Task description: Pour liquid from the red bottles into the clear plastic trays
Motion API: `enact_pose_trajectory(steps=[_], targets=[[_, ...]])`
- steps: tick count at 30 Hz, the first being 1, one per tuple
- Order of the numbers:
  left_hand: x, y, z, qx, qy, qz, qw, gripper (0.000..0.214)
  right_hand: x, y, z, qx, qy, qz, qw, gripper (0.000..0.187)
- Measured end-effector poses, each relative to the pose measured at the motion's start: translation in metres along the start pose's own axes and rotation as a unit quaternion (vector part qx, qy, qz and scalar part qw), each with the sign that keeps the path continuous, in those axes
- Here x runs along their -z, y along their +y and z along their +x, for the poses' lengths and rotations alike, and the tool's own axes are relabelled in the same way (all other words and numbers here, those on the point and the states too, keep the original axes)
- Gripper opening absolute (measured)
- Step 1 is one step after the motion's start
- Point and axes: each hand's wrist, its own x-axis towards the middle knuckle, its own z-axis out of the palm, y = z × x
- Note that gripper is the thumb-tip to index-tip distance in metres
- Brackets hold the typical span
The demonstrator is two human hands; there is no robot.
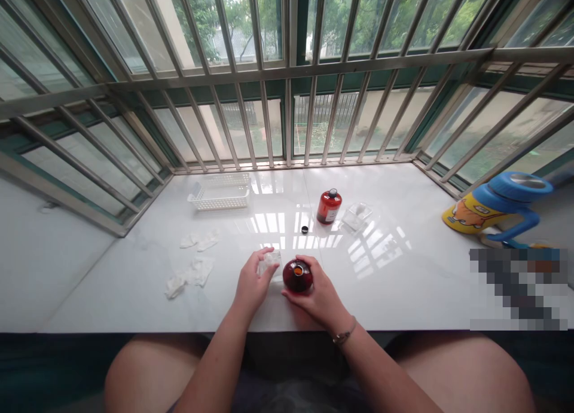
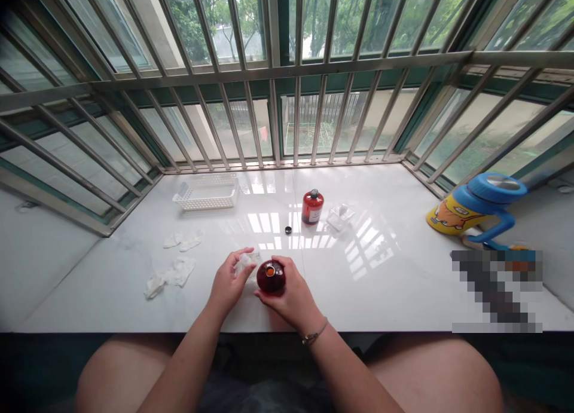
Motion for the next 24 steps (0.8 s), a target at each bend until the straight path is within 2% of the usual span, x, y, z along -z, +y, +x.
enact_pose_trajectory(steps=[3,8,11,15,19,22,24], targets=[[-0.009,0.0,-0.004,0.024,0.03,-0.045,0.998,0.034,0.015,0.008,-0.002,-0.024,0.03,-0.019,0.999,0.076],[-0.009,-0.006,-0.003,0.031,0.023,-0.088,0.995,0.058,0.03,0.015,-0.006,-0.031,0.069,-0.039,0.996,0.076],[-0.006,-0.007,-0.002,0.03,0.012,-0.073,0.997,0.059,0.03,0.016,-0.007,-0.03,0.078,-0.042,0.996,0.076],[-0.008,-0.007,-0.001,0.044,0.028,-0.102,0.993,0.062,0.027,0.017,-0.007,-0.028,0.086,-0.037,0.995,0.077],[-0.009,-0.009,0.0,0.036,0.008,-0.101,0.994,0.062,0.026,0.018,-0.008,-0.029,0.087,-0.03,0.995,0.078],[-0.01,-0.011,0.0,0.029,0.025,-0.1,0.994,0.057,0.027,0.017,-0.008,-0.033,0.087,-0.03,0.995,0.078],[-0.01,-0.012,0.001,0.024,0.037,-0.117,0.992,0.063,0.027,0.017,-0.008,-0.033,0.087,-0.03,0.995,0.078]])
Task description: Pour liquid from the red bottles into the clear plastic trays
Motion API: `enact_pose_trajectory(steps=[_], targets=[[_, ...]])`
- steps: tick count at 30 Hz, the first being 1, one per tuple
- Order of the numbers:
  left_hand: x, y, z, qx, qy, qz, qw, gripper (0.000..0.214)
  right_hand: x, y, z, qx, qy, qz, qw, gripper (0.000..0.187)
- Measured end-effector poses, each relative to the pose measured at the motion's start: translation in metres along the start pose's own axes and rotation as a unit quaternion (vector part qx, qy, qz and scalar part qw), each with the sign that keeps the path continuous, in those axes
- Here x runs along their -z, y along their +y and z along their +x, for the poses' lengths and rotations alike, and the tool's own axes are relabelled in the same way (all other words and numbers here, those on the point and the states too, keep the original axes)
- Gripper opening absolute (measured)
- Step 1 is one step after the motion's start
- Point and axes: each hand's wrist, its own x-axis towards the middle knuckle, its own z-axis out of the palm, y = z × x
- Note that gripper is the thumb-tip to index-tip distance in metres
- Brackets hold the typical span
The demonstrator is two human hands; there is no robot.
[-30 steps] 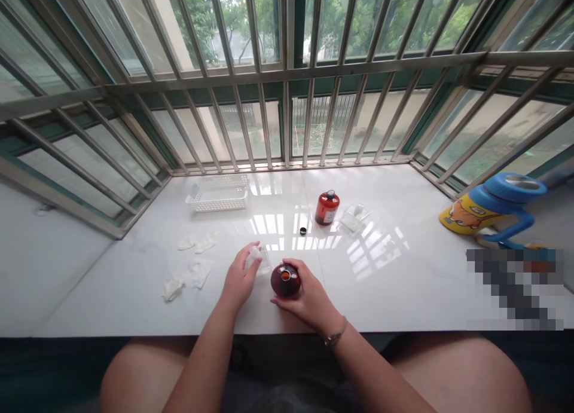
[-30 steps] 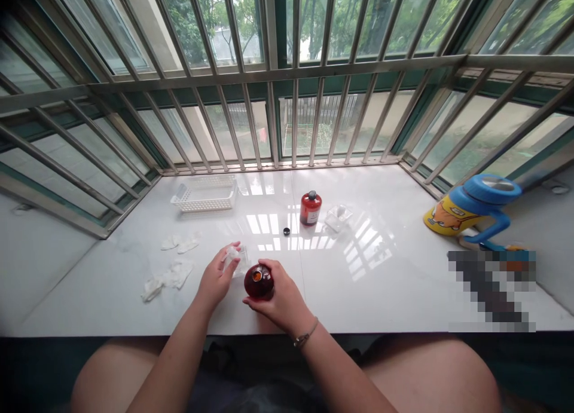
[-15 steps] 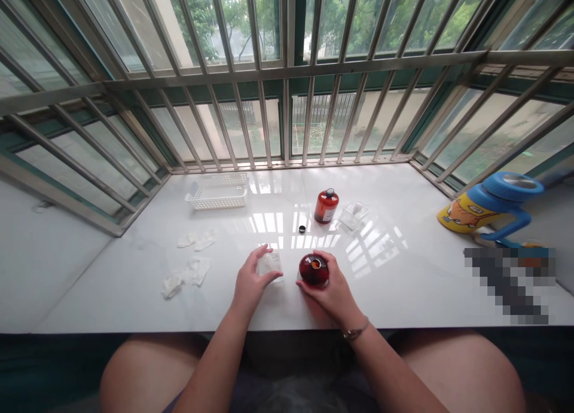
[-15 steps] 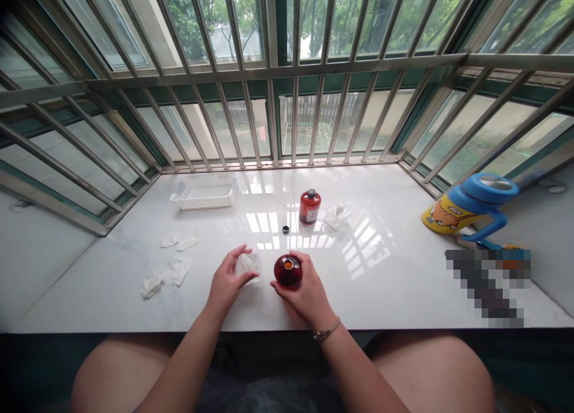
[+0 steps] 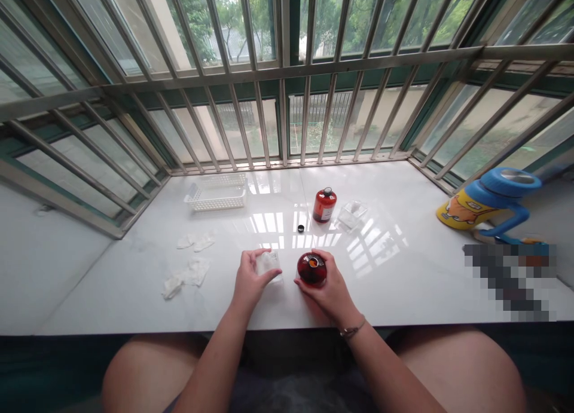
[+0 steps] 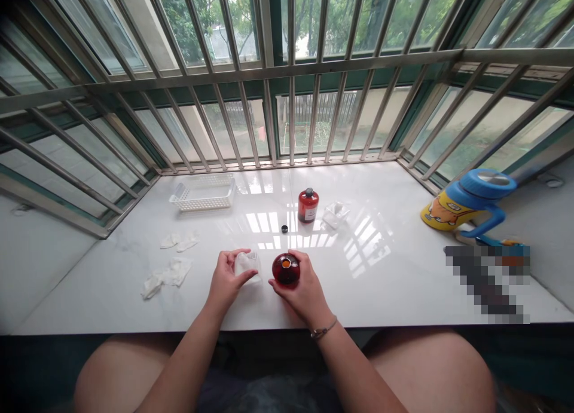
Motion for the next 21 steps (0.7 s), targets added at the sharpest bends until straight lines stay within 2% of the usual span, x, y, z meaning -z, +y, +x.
enact_pose_trajectory(steps=[2,7,10,12,15,17,21], targets=[[0.0,0.0,0.0,-0.005,-0.005,-0.001,1.0,0.068,0.0,-0.001,0.0,0.002,0.002,0.001,1.0,0.077],[0.001,-0.001,0.0,0.02,-0.019,0.029,0.999,0.061,-0.001,-0.001,0.0,0.002,0.003,0.0,1.0,0.077],[0.003,-0.002,0.001,0.0,-0.001,0.011,1.0,0.074,-0.001,0.0,0.0,0.004,0.006,-0.001,1.0,0.077],[0.005,-0.001,0.0,-0.022,-0.01,0.032,0.999,0.078,-0.002,0.0,-0.001,0.006,0.008,-0.001,1.0,0.077],[0.009,0.004,-0.001,-0.061,-0.046,0.095,0.993,0.05,-0.001,0.001,-0.001,0.006,0.011,0.0,1.0,0.077],[0.011,0.01,-0.003,-0.083,-0.043,0.114,0.989,0.034,-0.001,0.001,-0.001,0.004,0.011,0.0,1.0,0.077],[0.012,0.025,-0.004,-0.087,0.016,0.041,0.995,0.034,-0.001,0.001,-0.001,0.004,0.014,-0.002,1.0,0.076]])
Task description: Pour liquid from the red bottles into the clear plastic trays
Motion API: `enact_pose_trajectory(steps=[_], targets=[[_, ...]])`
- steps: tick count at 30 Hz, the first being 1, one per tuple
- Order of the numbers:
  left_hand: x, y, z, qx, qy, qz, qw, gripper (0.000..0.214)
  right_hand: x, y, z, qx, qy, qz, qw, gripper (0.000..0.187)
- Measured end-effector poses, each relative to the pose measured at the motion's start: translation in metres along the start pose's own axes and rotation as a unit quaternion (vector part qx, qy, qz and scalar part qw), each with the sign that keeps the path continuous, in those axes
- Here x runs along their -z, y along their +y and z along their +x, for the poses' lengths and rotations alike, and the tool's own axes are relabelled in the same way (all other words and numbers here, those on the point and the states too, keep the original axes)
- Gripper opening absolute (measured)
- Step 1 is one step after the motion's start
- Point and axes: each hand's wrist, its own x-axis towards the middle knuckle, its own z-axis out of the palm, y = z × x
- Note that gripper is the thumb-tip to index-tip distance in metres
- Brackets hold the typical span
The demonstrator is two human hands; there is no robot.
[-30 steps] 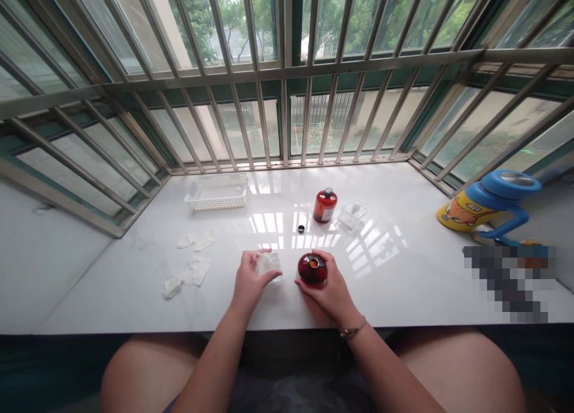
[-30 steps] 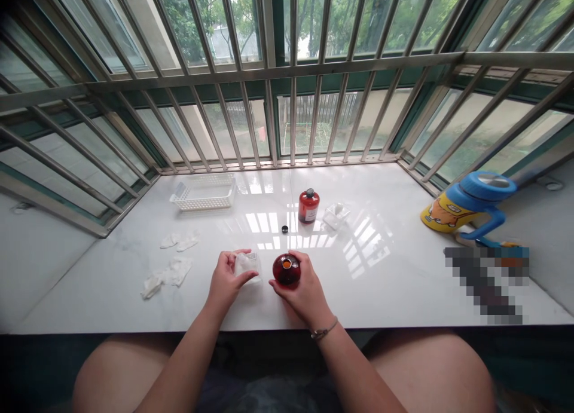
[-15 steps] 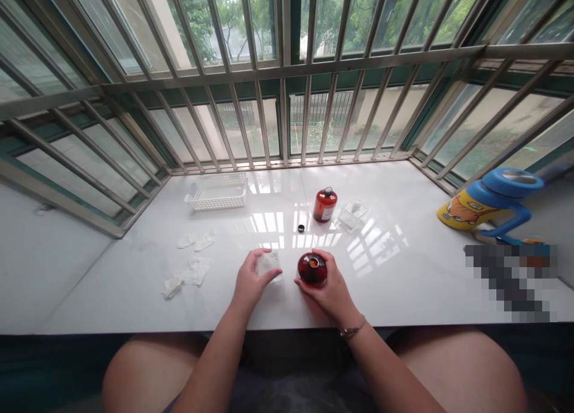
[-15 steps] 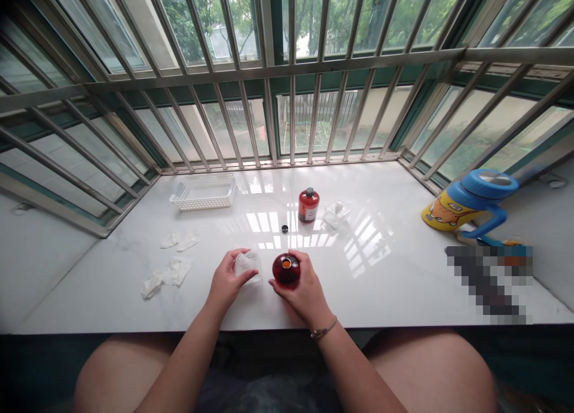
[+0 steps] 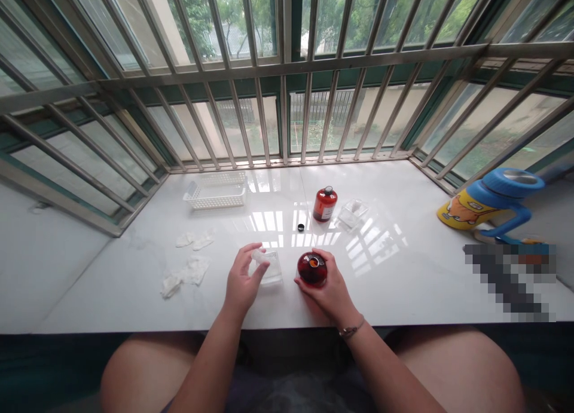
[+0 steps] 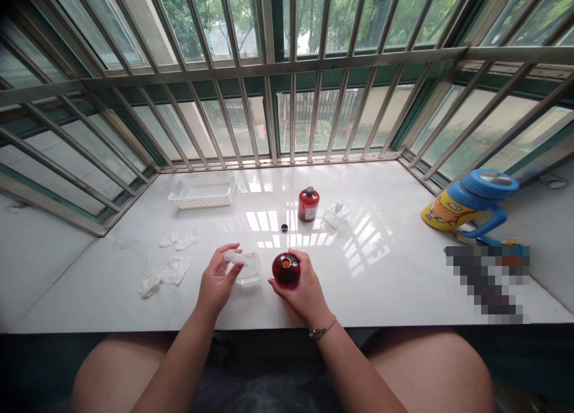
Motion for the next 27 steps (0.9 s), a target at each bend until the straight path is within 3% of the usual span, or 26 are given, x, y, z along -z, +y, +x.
enact_pose_trajectory(steps=[8,18,23,27], targets=[[0.015,0.023,0.006,0.043,0.049,-0.074,0.995,0.038,0.0,-0.001,0.0,0.001,0.002,-0.003,1.0,0.075],[0.011,0.018,0.003,0.016,0.053,-0.088,0.995,0.033,-0.001,0.0,-0.001,0.001,0.0,0.001,1.0,0.076],[0.009,0.015,0.003,0.008,0.014,-0.051,0.999,0.033,-0.001,0.001,-0.002,-0.001,0.001,0.002,1.0,0.076],[0.01,0.019,0.001,0.004,0.053,0.015,0.998,0.034,-0.001,0.002,-0.002,0.006,0.004,0.001,1.0,0.076]])
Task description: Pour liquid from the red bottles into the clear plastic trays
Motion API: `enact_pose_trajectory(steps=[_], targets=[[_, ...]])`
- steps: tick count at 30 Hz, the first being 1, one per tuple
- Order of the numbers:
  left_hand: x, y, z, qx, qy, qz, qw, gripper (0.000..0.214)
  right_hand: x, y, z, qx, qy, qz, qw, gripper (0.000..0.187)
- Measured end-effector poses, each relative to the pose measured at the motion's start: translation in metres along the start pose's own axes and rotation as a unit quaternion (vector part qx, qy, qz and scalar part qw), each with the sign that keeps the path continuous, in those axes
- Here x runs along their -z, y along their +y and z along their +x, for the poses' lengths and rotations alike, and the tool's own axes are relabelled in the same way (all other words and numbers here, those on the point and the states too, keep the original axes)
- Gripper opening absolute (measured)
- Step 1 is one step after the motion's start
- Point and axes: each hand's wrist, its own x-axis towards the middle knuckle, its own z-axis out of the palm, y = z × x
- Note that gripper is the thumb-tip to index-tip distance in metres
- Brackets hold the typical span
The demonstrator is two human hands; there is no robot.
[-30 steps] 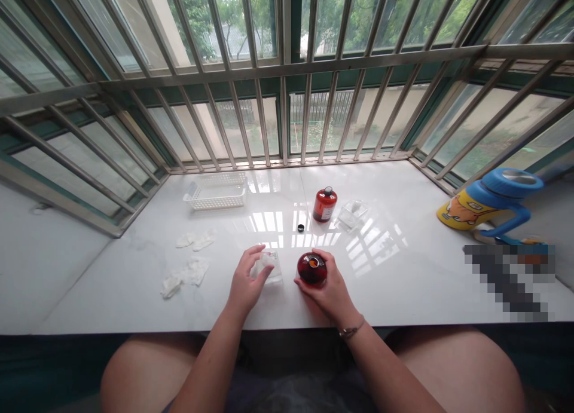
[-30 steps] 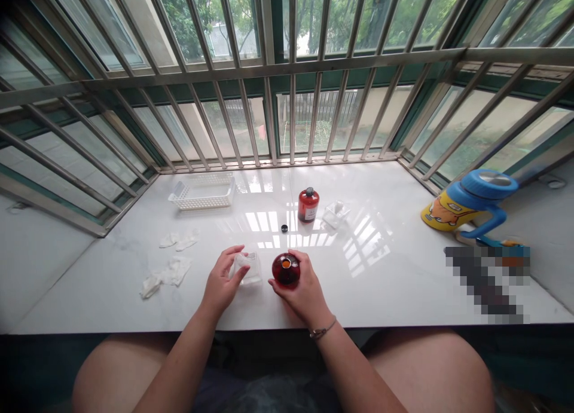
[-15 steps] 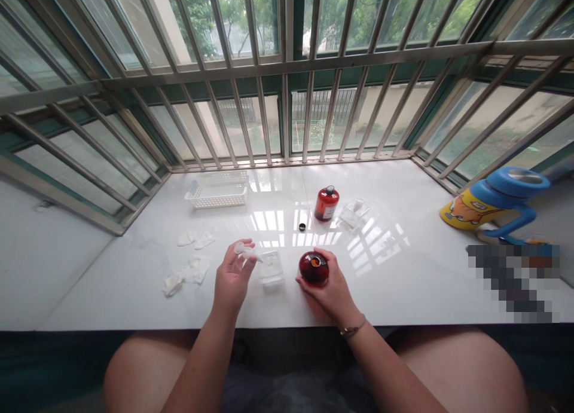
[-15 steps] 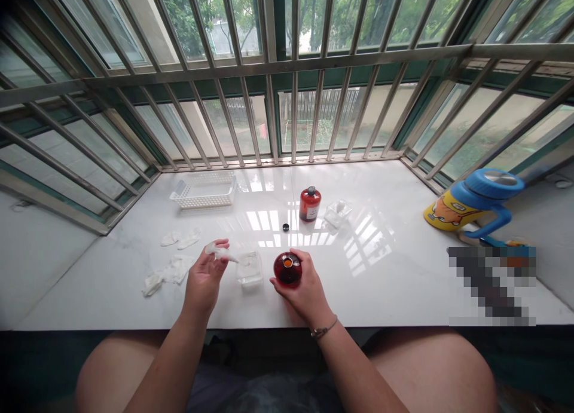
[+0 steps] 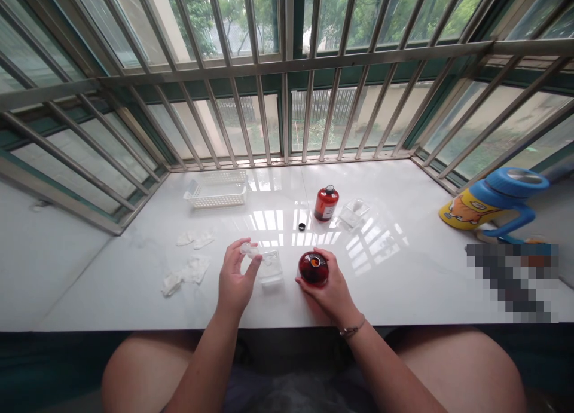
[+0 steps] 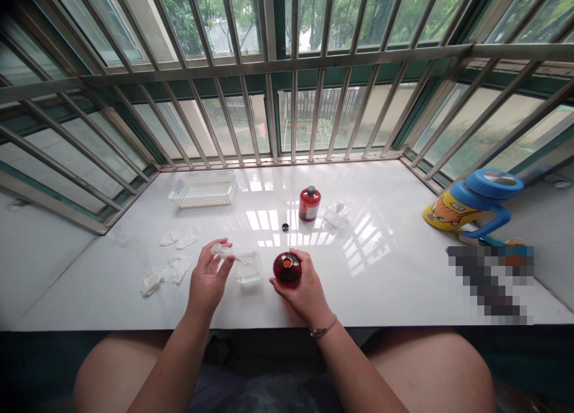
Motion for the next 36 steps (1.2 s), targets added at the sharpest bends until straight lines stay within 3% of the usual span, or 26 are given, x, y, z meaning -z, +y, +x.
enact_pose_trajectory(steps=[3,7,11,13,16,20,23,30,33,36], targets=[[0.0,0.004,-0.001,-0.005,0.004,0.043,0.999,0.034,0.0,0.001,0.0,0.008,0.004,-0.001,1.0,0.076],[0.0,0.007,0.001,0.03,-0.004,-0.052,0.998,0.036,-0.001,0.002,0.0,0.012,0.004,-0.002,1.0,0.075],[0.018,0.01,0.008,0.025,0.095,-0.082,0.992,0.038,0.0,0.002,0.0,0.012,0.003,-0.005,1.0,0.076],[0.038,0.011,0.012,-0.022,0.149,-0.011,0.989,0.038,0.0,0.001,0.0,0.01,0.003,-0.005,1.0,0.076],[0.078,0.006,0.017,-0.092,0.178,0.227,0.953,0.034,0.0,0.001,0.0,0.008,0.003,-0.003,1.0,0.076],[0.125,-0.02,0.02,-0.085,0.129,0.472,0.868,0.029,-0.002,0.001,0.0,0.008,0.008,0.0,1.0,0.076],[0.143,-0.049,0.02,-0.044,0.095,0.526,0.844,0.03,-0.002,0.002,0.0,0.008,0.012,0.001,1.0,0.076],[0.139,-0.087,0.023,-0.023,-0.022,0.532,0.846,0.032,-0.002,0.003,-0.001,0.007,0.002,0.001,1.0,0.077],[0.137,-0.09,0.024,-0.018,-0.046,0.529,0.847,0.042,-0.001,0.003,-0.001,0.006,0.002,0.0,1.0,0.076],[0.133,-0.081,0.024,-0.042,-0.055,0.472,0.879,0.057,-0.001,0.002,-0.001,0.008,0.005,-0.003,1.0,0.076]])
